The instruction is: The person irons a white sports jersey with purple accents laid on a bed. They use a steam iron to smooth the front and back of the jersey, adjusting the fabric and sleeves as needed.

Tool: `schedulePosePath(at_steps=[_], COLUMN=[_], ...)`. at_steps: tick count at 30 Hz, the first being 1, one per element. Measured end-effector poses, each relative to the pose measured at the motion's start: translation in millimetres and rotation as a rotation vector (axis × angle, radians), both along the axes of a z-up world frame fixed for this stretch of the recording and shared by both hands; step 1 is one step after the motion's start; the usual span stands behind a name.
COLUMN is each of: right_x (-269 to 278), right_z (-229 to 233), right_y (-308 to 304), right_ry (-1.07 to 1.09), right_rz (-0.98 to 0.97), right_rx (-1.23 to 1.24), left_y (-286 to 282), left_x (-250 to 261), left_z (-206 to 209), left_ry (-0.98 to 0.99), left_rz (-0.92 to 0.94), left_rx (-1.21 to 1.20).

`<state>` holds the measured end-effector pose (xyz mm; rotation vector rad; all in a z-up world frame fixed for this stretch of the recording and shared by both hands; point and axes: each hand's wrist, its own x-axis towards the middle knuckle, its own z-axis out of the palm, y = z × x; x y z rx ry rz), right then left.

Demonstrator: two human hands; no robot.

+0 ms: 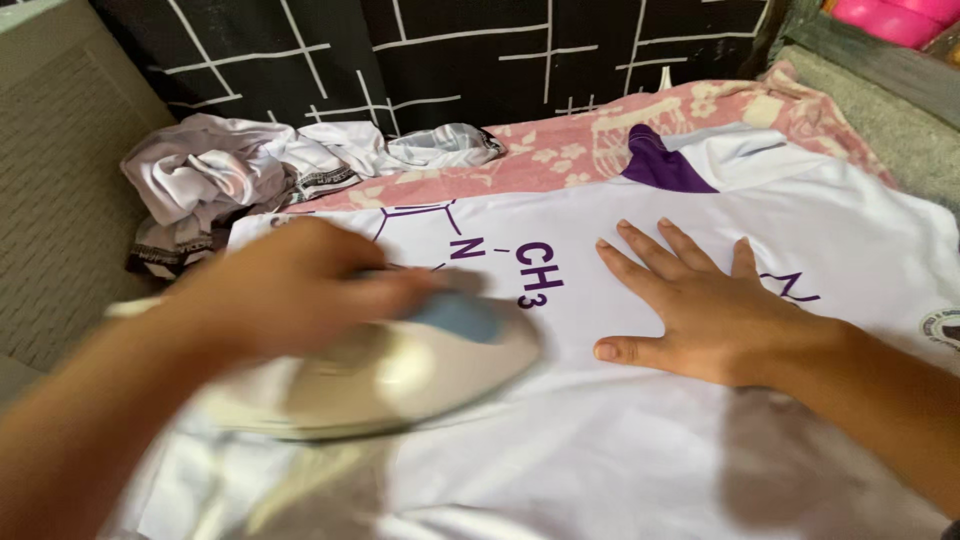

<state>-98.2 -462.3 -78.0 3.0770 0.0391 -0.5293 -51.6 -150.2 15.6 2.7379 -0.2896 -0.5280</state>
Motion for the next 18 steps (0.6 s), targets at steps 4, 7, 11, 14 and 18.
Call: schedulePosePath(at_steps=[4, 7, 11, 14, 18], right_x=[4.0, 4.6, 1.3, -3.7, -12.7], right_z=[-4.6, -9.8, -6.0, -3.6, -28.2], right_y=[-6.1, -10.6, -5.8, -3.6, -3.0], right_ry=[-0.007, -0.043, -0.061, -0.028, -0.32], right_rz=[0.038, 0.069, 0.057, 0.098, 0.515], right_rx=[-0.02, -0.008, 0.002, -0.057, 0.148], left_y=[-37.9, -6.2, 55.0, 67.7, 37.6], left_x=[-26.9, -26.4, -24.9, -29.9, -35.0], left_z=[11.6, 13.1, 7.7, 2.6, 4.3], left_ry=[-0.024, 0.004, -0.051, -0.118, -0.151], left_rz=[-0.047, -0.017, 0.064, 0.086, 0.044], left_rx=[0.096, 0.107, 0.209, 0.185, 0.255])
